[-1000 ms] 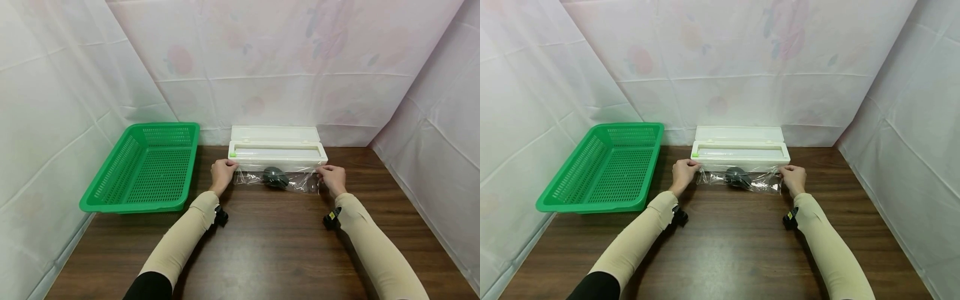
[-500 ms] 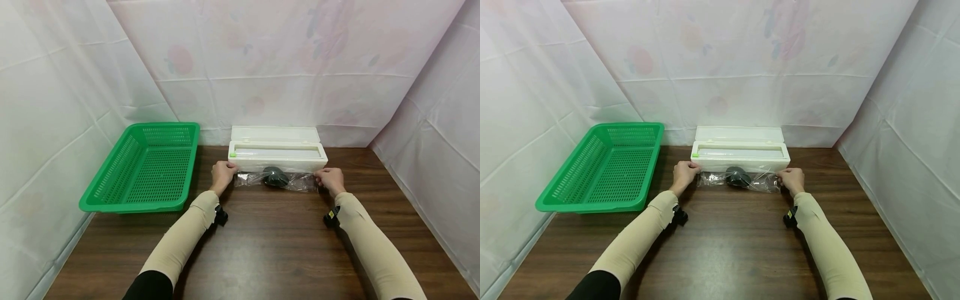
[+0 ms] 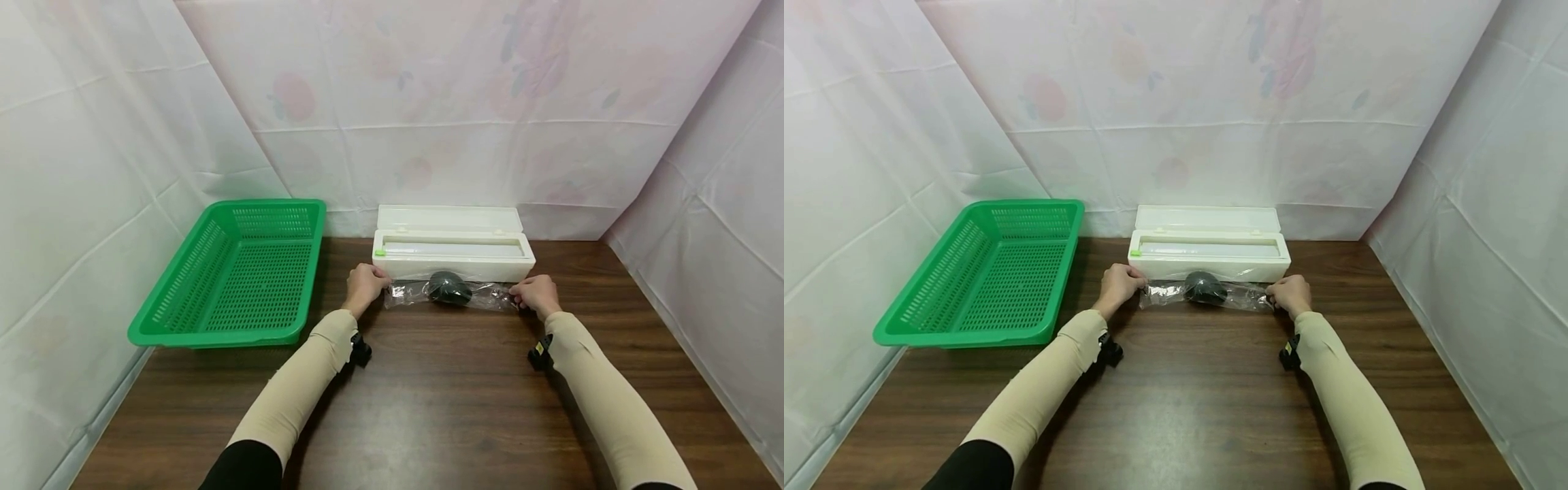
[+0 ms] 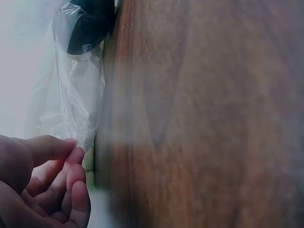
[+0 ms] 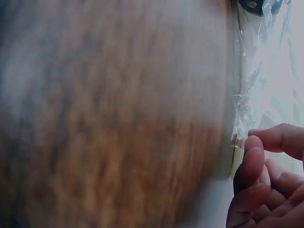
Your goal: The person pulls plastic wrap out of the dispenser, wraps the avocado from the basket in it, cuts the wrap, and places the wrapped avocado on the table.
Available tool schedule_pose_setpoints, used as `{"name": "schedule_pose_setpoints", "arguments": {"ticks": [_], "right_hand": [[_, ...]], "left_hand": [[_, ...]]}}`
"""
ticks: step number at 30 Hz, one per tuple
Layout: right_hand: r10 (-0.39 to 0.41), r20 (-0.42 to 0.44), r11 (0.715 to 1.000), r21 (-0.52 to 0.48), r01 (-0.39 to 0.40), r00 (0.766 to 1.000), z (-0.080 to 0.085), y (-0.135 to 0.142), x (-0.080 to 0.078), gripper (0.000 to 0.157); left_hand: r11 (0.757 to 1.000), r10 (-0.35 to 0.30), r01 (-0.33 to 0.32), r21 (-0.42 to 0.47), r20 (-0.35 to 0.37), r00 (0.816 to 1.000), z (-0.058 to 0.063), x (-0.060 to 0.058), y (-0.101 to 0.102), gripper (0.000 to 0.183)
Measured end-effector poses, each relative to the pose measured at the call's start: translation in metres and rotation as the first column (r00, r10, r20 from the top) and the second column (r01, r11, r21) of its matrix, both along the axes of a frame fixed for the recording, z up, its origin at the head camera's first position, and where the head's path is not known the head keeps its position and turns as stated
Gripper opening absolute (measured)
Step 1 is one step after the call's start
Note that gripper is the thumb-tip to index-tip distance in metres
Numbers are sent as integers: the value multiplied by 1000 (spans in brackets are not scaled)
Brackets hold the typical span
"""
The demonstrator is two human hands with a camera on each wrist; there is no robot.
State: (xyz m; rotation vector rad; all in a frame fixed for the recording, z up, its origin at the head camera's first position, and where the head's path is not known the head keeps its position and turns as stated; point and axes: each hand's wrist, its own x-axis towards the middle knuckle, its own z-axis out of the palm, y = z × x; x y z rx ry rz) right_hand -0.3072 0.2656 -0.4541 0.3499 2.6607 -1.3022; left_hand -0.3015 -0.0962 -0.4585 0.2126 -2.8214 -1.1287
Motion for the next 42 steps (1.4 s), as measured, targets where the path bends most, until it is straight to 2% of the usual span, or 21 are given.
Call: {"name": "schedule_pose_setpoints", "arguments": {"ticks": [12,15,18,21,26,28,33,40,42], "right_hand": [[-2,8,997,-76,3,1000,1,-2,0,26],[17,7,996,-93,-17,1000,3,0,-1,27],[25,1,995,-99,-25,1000,5,1,0,28],[23,-5,995,-99,-23,1000,7,2,2,29],[33,-24,995,-89,-35,999,10,4,6,31],[42,-36,995,-85,-45,998,12,5,8,31],[70,-79,997,-32,-73,994,14,5,10,30],[101,-105,991,98,-91,989,12,2,9,36],[112,-87,987,127,-100,990,10,2,9,39]], "left_hand": [[1000,0,-1,13,30,1000,-3,0,-2,14],[999,-5,3,42,42,999,-2,-2,-3,15],[994,-16,10,110,54,998,0,-2,-6,14],[978,-13,-3,210,75,997,2,-3,-10,15],[922,-3,-37,386,104,995,7,-4,-16,18],[901,-1,-47,430,112,994,7,-4,-17,19],[881,13,-63,469,109,994,6,-5,-17,17],[911,25,-69,407,111,994,1,-5,-14,14],[909,19,-69,412,125,992,0,-4,-13,13]]}}
